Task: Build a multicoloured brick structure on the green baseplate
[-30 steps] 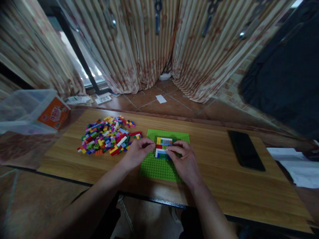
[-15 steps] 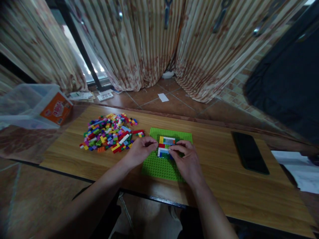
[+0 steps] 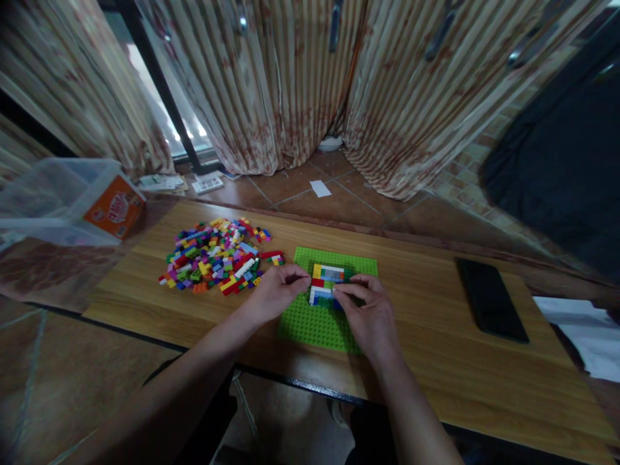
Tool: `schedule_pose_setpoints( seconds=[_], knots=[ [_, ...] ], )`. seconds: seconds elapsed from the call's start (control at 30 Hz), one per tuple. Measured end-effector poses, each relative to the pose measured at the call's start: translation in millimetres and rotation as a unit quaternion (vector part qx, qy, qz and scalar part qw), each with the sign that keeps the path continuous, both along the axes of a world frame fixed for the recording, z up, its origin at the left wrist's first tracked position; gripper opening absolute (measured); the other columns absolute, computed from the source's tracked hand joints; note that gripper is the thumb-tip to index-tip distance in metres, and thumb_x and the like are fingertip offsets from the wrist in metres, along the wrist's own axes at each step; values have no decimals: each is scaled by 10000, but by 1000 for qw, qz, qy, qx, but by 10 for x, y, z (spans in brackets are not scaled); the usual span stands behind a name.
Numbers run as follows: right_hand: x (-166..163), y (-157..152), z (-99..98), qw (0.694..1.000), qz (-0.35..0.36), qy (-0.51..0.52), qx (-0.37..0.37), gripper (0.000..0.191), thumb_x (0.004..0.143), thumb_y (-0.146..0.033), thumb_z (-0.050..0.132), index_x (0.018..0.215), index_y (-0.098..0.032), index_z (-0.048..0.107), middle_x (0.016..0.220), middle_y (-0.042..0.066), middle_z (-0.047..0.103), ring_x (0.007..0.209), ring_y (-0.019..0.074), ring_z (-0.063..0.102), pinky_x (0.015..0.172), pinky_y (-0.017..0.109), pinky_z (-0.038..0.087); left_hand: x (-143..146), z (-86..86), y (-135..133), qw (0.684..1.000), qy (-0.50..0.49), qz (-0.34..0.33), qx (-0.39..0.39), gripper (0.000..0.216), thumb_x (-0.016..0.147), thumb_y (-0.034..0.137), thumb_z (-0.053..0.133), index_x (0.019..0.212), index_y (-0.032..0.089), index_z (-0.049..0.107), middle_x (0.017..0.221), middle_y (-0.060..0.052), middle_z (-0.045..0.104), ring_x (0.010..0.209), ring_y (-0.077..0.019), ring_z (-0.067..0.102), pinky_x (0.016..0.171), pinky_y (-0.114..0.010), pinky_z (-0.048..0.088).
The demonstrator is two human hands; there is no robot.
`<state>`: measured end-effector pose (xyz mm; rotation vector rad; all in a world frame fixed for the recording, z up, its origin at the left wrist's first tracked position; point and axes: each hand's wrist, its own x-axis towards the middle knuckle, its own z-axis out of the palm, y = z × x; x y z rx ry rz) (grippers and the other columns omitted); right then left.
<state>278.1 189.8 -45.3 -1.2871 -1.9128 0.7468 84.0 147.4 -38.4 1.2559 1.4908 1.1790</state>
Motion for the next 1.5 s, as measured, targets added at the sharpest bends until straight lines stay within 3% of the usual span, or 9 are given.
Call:
schedule_pose_setpoints(
  seconds=[0.2, 0.43, 0.8, 1.03, 1.3, 1.5],
  knots=[
    [52, 26, 2, 1000, 11, -6, -8, 245, 780, -503, 658, 820, -289, 770, 1034, 54, 609, 990, 234, 589, 877, 413, 468, -9, -2, 1, 1000, 28, -6, 4, 151, 805, 227, 552, 742, 154, 669, 698, -4, 649, 639, -128, 559, 596, -227, 415],
    [21, 6, 33, 996, 29, -53, 67, 236, 834, -449, 603, 813, -280, 766, 1031, 64, 599, 1001, 249, 567, 890, 432, 453, -7, -14, -2, 999, 52, -7, 10, 164, 814, 229, 542, 750, 156, 674, 695, -3, 652, 636, -128, 561, 602, -225, 418],
    [19, 21, 68, 991, 51, -90, 85, 225, 841, -425, 588, 808, -281, 758, 1001, 57, 624, 963, 247, 579, 874, 441, 465, -1, 43, -13, 996, 83, -13, 6, 162, 817, 193, 543, 764, 147, 689, 702, -1, 664, 651, -125, 574, 606, -218, 417],
    [54, -6, 67, 995, 49, -60, 63, 226, 834, -411, 606, 887, -244, 748, 1073, 69, 637, 977, 231, 612, 880, 418, 479, 1, 12, -5, 995, 92, -22, 14, 168, 827, 191, 532, 763, 150, 682, 698, 6, 656, 641, -116, 566, 590, -210, 415],
    [6, -17, 103, 999, 16, -30, 37, 197, 823, -375, 597, 817, -218, 714, 924, 55, 659, 846, 200, 625, 765, 365, 497, 1, -4, -20, 995, 99, -29, 17, 174, 835, 205, 520, 773, 152, 674, 714, 2, 655, 650, -122, 572, 612, -221, 427],
    [-23, -62, 117, 996, 42, -19, 71, 166, 836, -298, 567, 815, -235, 718, 956, 47, 634, 888, 191, 625, 802, 358, 495, 3, 9, -19, 994, 103, -31, 15, 174, 832, 210, 515, 771, 155, 669, 710, 3, 653, 651, -123, 571, 612, -221, 424]
  ],
)
